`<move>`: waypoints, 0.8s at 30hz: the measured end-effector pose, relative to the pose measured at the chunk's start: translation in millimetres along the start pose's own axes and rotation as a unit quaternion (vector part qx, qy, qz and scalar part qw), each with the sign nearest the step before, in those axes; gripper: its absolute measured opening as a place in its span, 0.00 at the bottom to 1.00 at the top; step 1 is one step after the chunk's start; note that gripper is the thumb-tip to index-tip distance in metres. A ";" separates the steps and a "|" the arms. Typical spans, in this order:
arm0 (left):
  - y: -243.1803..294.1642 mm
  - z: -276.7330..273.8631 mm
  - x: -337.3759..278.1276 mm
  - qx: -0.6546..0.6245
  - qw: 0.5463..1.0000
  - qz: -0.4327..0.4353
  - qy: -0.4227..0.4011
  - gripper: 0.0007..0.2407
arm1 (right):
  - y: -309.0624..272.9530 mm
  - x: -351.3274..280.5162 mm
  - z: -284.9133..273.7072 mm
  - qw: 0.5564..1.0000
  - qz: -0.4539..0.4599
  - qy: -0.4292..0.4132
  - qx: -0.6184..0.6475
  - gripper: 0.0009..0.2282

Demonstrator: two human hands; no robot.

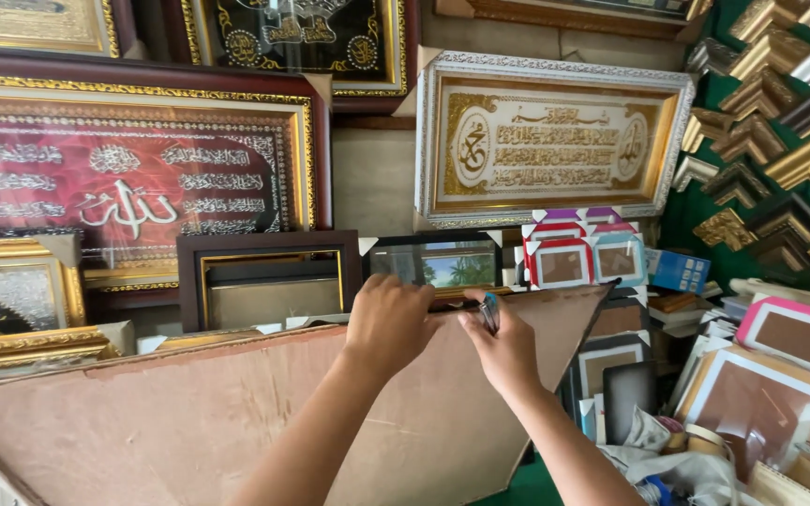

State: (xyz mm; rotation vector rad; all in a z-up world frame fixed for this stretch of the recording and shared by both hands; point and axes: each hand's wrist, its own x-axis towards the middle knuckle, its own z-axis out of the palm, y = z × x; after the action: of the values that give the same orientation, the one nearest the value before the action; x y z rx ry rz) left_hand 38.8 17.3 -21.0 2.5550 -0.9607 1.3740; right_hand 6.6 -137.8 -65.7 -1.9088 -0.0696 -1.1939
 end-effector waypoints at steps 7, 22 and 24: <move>-6.7 -14.9 -14.6 -0.088 0.984 -0.152 -0.043 0.08 | 0.7 1.4 18.4 0.995 -0.092 0.028 0.024 0.13; -5.5 -12.0 -15.0 -0.095 0.981 -0.168 0.002 0.08 | -9.4 17.6 36.8 0.945 -0.316 0.075 0.034 0.05; -7.1 -8.8 -14.5 -0.095 0.981 -0.170 0.002 0.08 | 9.9 23.8 43.8 0.934 -0.345 0.088 0.031 0.04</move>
State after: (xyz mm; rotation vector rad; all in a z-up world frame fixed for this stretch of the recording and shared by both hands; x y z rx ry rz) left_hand 30.6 33.2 -25.6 2.4289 -0.5849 1.1330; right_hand 55.0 -122.7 -61.5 -1.7569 -0.7233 -1.7891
